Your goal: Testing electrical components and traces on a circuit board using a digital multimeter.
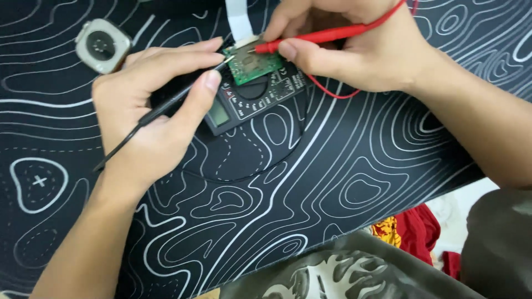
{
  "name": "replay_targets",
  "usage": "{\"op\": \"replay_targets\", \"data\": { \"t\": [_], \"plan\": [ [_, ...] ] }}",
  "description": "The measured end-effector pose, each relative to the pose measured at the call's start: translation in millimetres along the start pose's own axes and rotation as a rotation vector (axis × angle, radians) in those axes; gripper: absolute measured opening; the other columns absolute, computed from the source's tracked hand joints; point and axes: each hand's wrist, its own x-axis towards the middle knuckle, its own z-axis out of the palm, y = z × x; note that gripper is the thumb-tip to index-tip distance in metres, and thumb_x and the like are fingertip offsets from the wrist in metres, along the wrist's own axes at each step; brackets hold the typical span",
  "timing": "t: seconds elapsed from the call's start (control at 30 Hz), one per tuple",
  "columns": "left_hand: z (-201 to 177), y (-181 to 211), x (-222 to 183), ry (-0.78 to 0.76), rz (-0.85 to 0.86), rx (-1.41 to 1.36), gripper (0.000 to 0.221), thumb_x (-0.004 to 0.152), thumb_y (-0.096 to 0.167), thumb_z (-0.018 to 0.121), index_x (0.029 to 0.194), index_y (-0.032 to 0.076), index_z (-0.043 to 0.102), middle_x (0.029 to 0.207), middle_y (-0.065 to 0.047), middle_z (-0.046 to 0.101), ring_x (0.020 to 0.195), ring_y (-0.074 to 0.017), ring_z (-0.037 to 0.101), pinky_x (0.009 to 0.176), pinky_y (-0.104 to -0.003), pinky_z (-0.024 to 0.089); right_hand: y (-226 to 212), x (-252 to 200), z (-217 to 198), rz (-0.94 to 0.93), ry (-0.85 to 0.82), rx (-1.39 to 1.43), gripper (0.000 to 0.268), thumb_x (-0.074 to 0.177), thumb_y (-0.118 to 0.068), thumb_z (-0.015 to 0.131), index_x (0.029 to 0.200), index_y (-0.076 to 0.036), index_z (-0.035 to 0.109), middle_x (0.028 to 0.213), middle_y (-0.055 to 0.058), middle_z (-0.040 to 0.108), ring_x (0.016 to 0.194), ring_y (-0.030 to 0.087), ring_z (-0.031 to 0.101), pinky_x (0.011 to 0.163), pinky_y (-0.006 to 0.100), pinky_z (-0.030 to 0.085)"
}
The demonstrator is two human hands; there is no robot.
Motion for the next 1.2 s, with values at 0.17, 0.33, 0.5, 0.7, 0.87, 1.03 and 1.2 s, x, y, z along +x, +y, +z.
{"op": "replay_targets", "data": {
  "t": [0.17, 0.33, 0.5, 0.7, 0.87, 1.03, 1.2],
  "plan": [
    [1, -7, -1, 0.017, 0.042, 0.016, 0.012, 0.119, -0.007, 0.082, 0.132, -0.007, 0.084, 0.138, -0.028, 0.085, 0.134, -0.0385, 0.084, 0.121, -0.047, 0.061, 4, 0, -5, -0.058, 0.019, -0.006, 0.014, 0.127, 0.008, 0.067, 0.135, 0.018, 0.071, 0.118, 0.028, 0.080, 0.102, 0.030, 0.078, 0.092, 0.037, 0.064],
    [2, -4, -2, 0.020, -0.006, 0.013, 0.012, 0.119, -0.002, 0.081, 0.130, -0.002, 0.084, 0.140, -0.024, 0.085, 0.136, -0.0345, 0.083, 0.123, -0.045, 0.055, 6, -6, -2, -0.002, 0.027, 0.005, 0.014, 0.127, 0.006, 0.069, 0.136, 0.016, 0.070, 0.121, 0.025, 0.078, 0.105, 0.030, 0.076, 0.094, 0.036, 0.063],
    [4, -5, -2, 0.028, 0.023, 0.034, 0.012, 0.121, -0.003, 0.081, 0.132, -0.001, 0.084, 0.142, -0.024, 0.085, 0.137, -0.0352, 0.083, 0.123, -0.047, 0.055, 0, -7, -1, 0.033, 0.025, -0.033, 0.013, 0.129, 0.007, 0.072, 0.138, 0.017, 0.073, 0.130, 0.028, 0.079, 0.110, 0.031, 0.077, 0.095, 0.036, 0.064],
    [4, -8, -1, 0.057, 0.021, 0.019, 0.012, 0.117, 0.004, 0.079, 0.127, 0.002, 0.086, 0.137, -0.018, 0.086, 0.129, -0.0303, 0.084, 0.118, -0.045, 0.056, -4, 3, 0, -0.017, 0.034, -0.014, 0.014, 0.122, 0.006, 0.076, 0.129, 0.018, 0.075, 0.105, 0.023, 0.077, 0.083, 0.024, 0.071, 0.073, 0.028, 0.057],
    [6, -10, 3, 0.100, 0.080, -0.034, 0.015, 0.111, 0.003, 0.081, 0.125, 0.001, 0.087, 0.132, -0.021, 0.087, 0.125, -0.0326, 0.086, 0.116, -0.046, 0.057, -9, 4, 6, -0.014, 0.151, -0.096, 0.012, 0.121, 0.004, 0.080, 0.124, 0.015, 0.083, 0.122, 0.028, 0.083, 0.105, 0.035, 0.076, 0.100, 0.045, 0.058],
    [9, -14, 4, 0.138, 0.063, -0.040, 0.015, 0.108, 0.010, 0.081, 0.121, 0.008, 0.087, 0.129, -0.013, 0.088, 0.122, -0.0270, 0.087, 0.113, -0.044, 0.057, 0, 7, 10, -0.025, 0.192, -0.082, 0.012, 0.113, 0.000, 0.077, 0.120, 0.009, 0.082, 0.116, 0.023, 0.085, 0.099, 0.030, 0.081, 0.094, 0.039, 0.065],
    [11, -15, 4, 0.127, 0.029, -0.042, 0.016, 0.107, 0.014, 0.079, 0.120, 0.011, 0.088, 0.130, -0.009, 0.088, 0.120, -0.0237, 0.086, 0.110, -0.042, 0.055, -1, 9, 12, 0.012, 0.157, -0.070, 0.019, 0.111, -0.011, 0.075, 0.123, 0.001, 0.082, 0.117, 0.016, 0.086, 0.101, 0.026, 0.083, 0.095, 0.036, 0.068]
  ]
}}
